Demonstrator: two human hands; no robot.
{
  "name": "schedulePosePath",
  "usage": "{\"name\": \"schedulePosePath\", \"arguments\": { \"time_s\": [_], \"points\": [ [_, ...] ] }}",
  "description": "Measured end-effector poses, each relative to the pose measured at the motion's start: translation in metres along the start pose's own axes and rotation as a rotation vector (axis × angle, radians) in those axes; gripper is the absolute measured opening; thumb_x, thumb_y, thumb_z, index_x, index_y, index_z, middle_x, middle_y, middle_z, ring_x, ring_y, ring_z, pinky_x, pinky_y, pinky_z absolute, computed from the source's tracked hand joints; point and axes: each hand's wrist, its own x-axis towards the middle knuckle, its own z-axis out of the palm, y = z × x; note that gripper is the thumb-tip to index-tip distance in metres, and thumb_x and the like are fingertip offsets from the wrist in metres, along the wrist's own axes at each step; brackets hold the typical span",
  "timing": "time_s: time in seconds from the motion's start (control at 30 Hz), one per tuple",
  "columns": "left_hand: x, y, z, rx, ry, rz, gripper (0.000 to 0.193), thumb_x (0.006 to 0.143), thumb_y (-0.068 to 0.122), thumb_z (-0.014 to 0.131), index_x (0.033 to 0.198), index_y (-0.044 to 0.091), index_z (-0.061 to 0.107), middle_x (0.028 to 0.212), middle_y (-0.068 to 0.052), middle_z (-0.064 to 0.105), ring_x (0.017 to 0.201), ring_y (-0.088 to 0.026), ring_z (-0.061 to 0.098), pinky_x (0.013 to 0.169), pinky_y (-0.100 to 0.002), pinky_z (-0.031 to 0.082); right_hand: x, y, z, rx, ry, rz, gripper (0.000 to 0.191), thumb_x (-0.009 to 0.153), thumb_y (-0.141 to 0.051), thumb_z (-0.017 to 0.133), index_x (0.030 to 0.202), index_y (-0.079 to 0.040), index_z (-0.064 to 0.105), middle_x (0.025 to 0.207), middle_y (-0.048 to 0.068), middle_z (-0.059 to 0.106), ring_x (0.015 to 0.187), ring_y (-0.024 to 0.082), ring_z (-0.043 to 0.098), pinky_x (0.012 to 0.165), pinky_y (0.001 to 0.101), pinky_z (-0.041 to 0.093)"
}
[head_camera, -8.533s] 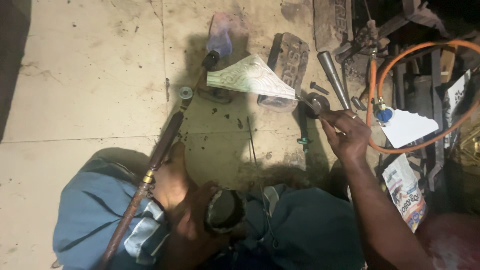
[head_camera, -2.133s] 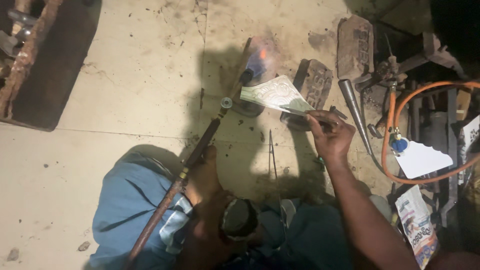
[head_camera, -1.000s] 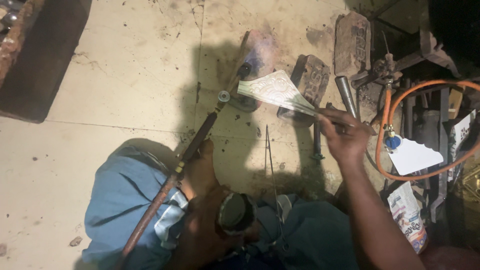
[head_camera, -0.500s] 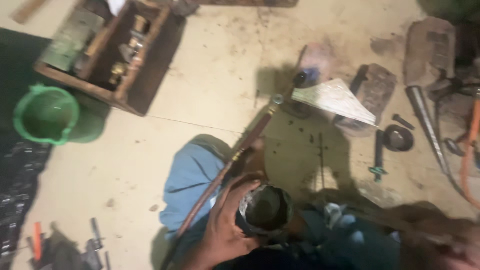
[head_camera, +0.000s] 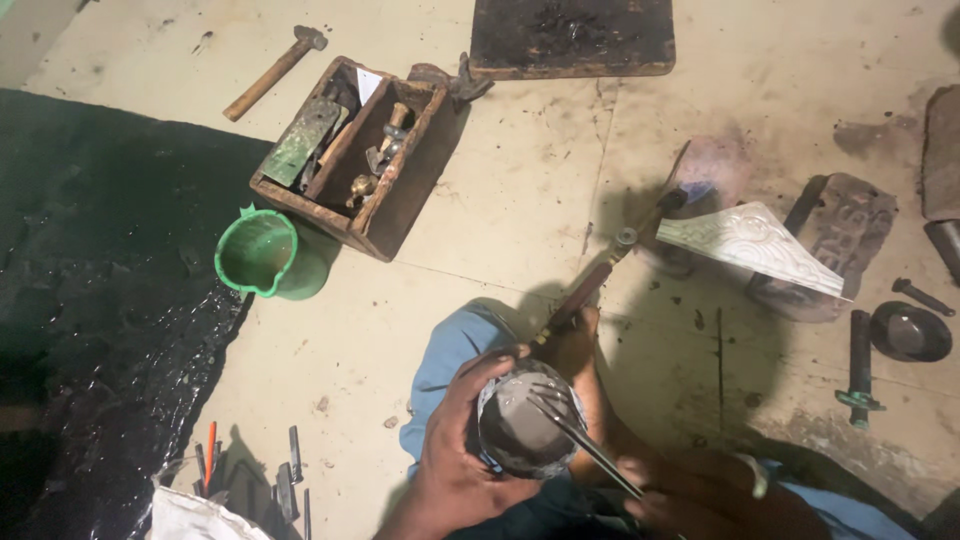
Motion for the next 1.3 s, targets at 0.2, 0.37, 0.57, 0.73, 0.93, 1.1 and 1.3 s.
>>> {"name": "schedulePosePath", "arguments": {
  "time_s": [0.2,0.37,0.57,0.73,0.93,1.1,1.3],
  "points": [
    [-0.002,0.001,-0.002,-0.142,-0.059,-0.001,0.099,0.07,0.011,0.094,0.155,0.003,0.043,0.159,-0.023,0.05,0.148,-0.035,0.055,0.123,-0.045,0.048,-0.014,0.014,0.007,-0.098,-0.11,-0.118,0.031,0.094,-0.025,0.073,0.123,-0.02,0.063,0.132,0.001,0.071,0.122,0.016,0.069,0.102,0.0402,0.054],
    [0.001,0.005,-0.001,-0.039,-0.053,0.021,0.098,0.07,0.015,0.095,0.153,0.004,0.045,0.156,-0.023,0.054,0.145,-0.035,0.059,0.121,-0.044,0.049,-0.032,0.023,0.016,-0.052,-0.129,-0.046,0.033,0.094,-0.028,0.068,0.125,-0.018,0.06,0.135,0.001,0.068,0.126,0.017,0.065,0.112,0.0477,0.047],
    [0.003,0.009,-0.004,0.011,-0.046,0.02,0.096,0.07,0.015,0.096,0.151,0.004,0.046,0.154,-0.023,0.056,0.143,-0.035,0.062,0.119,-0.043,0.051,-0.046,0.043,0.036,0.074,-0.14,0.06,0.035,0.091,-0.025,0.073,0.123,-0.015,0.065,0.126,0.006,0.07,0.115,0.023,0.07,0.101,0.0458,0.054],
    [0.003,0.01,-0.005,0.062,-0.016,0.035,0.096,0.069,0.015,0.096,0.15,0.004,0.046,0.152,-0.022,0.057,0.141,-0.035,0.063,0.117,-0.042,0.052,-0.051,0.034,0.039,0.176,0.029,0.404,0.031,0.091,-0.018,0.074,0.117,-0.006,0.066,0.116,0.013,0.07,0.106,0.027,0.07,0.094,0.0467,0.056],
    [0.002,0.0,0.001,0.065,0.025,-0.071,0.097,0.067,0.015,0.097,0.148,0.004,0.046,0.148,-0.02,0.06,0.135,-0.032,0.065,0.112,-0.041,0.055,-0.016,0.022,0.018,0.382,0.452,1.012,0.026,0.09,-0.01,0.075,0.11,0.005,0.067,0.105,0.022,0.071,0.095,0.031,0.071,0.086,0.0478,0.058],
    [0.004,-0.016,0.009,0.002,0.037,-0.209,0.097,0.063,0.012,0.095,0.146,0.003,0.046,0.139,-0.018,0.065,0.126,-0.028,0.069,0.105,-0.038,0.057,-0.001,0.023,0.004,0.486,0.662,1.288,0.024,0.089,-0.004,0.075,0.104,0.014,0.068,0.095,0.029,0.071,0.086,0.034,0.072,0.079,0.0488,0.06],
    [0.009,-0.029,0.019,0.069,0.053,-0.17,0.095,0.065,0.015,0.098,0.144,0.004,0.047,0.133,-0.015,0.067,0.118,-0.026,0.073,0.1,-0.036,0.059,0.013,0.024,-0.02,0.595,0.638,1.074,0.018,0.089,-0.008,0.071,0.096,0.007,0.067,0.087,0.017,0.071,0.081,0.025,0.074,0.071,0.0426,0.064]
  ]
}}
